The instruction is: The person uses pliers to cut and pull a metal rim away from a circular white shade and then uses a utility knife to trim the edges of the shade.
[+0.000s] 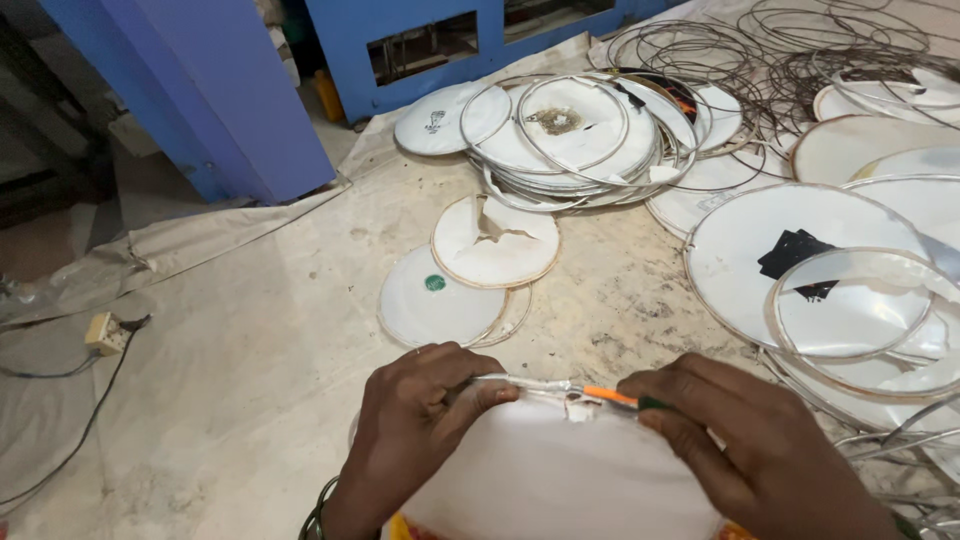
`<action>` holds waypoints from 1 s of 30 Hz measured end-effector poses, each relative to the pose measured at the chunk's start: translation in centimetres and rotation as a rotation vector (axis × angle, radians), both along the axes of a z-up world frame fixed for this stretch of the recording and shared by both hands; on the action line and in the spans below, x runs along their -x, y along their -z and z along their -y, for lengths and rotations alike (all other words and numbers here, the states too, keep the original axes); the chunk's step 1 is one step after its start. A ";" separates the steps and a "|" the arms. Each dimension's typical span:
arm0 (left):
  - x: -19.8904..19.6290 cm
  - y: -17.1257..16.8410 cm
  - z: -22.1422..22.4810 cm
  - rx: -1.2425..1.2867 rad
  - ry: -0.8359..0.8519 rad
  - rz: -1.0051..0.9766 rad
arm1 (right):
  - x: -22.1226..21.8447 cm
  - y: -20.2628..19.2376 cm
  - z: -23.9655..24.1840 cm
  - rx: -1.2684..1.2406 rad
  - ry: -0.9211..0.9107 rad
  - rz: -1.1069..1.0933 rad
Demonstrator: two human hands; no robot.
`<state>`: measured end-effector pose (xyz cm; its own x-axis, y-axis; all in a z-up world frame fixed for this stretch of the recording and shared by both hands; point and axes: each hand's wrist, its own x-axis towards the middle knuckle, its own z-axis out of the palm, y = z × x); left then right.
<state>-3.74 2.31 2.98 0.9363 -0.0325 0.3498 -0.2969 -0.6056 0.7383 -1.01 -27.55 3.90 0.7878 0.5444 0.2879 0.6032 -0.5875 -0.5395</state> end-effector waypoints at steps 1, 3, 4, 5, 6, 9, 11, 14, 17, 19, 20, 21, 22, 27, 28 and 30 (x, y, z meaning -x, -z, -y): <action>0.3 -0.2 0.2 -0.028 -0.050 -0.020 | -0.2 -0.4 -0.1 -0.016 0.008 0.002; 0.7 0.0 0.6 -0.017 -0.088 0.068 | -0.4 -0.7 -0.8 -0.008 0.062 -0.052; 0.7 0.3 0.8 -0.012 -0.107 0.112 | -0.6 -0.7 -1.1 -0.004 0.090 -0.079; 0.6 0.7 0.9 -0.017 -0.132 0.087 | -0.8 -0.6 -1.6 -0.027 0.098 -0.057; 0.4 1.3 1.0 -0.022 -0.156 0.061 | -1.1 -0.2 -2.2 -0.050 0.107 -0.036; -0.8 3.6 1.3 -0.087 -0.254 0.131 | -1.7 1.5 -4.1 -0.105 0.126 0.049; -1.7 5.2 1.4 -0.103 -0.310 0.154 | -2.1 3.2 -5.6 -0.140 0.148 0.104; -2.8 7.2 1.2 -0.064 -0.353 0.076 | -2.3 6.3 -7.6 -0.174 0.224 0.181; -3.5 8.7 0.9 -0.034 -0.361 0.002 | -2.0 9.6 -9.1 -0.171 0.332 0.274; -3.7 9.4 0.6 -0.024 -0.368 0.007 | -2.0 11.7 -10.0 -0.193 0.347 0.366; -3.9 9.7 0.4 -0.018 -0.379 -0.039 | -2.1 12.7 -10.4 -0.218 0.347 0.388; -4.0 10.0 0.3 -0.012 -0.389 -0.085 | -2.4 13.6 -10.8 -0.243 0.347 0.411; -4.0 10.2 0.2 -0.005 -0.399 -0.131 | -2.6 14.4 -11.1 -0.269 0.347 0.433; -4.3 10.6 -0.2 0.014 -0.376 -0.021 | -3.3 15.7 -11.7 -0.283 0.347 0.458; -4.2 10.5 -0.3 0.007 -0.378 -0.041 | -3.3 15.3 -11.7 -0.292 0.336 0.444; -4.3 10.0 -0.7 -0.021 -0.323 -0.014 | -3.6 13.6 -10.9 -0.203 0.279 0.400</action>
<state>0.52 2.97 -7.04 0.9040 0.2603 0.3391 -0.0764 -0.6821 0.7272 2.59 -16.68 -9.74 0.7017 0.2318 0.6737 0.6209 -0.6627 -0.4187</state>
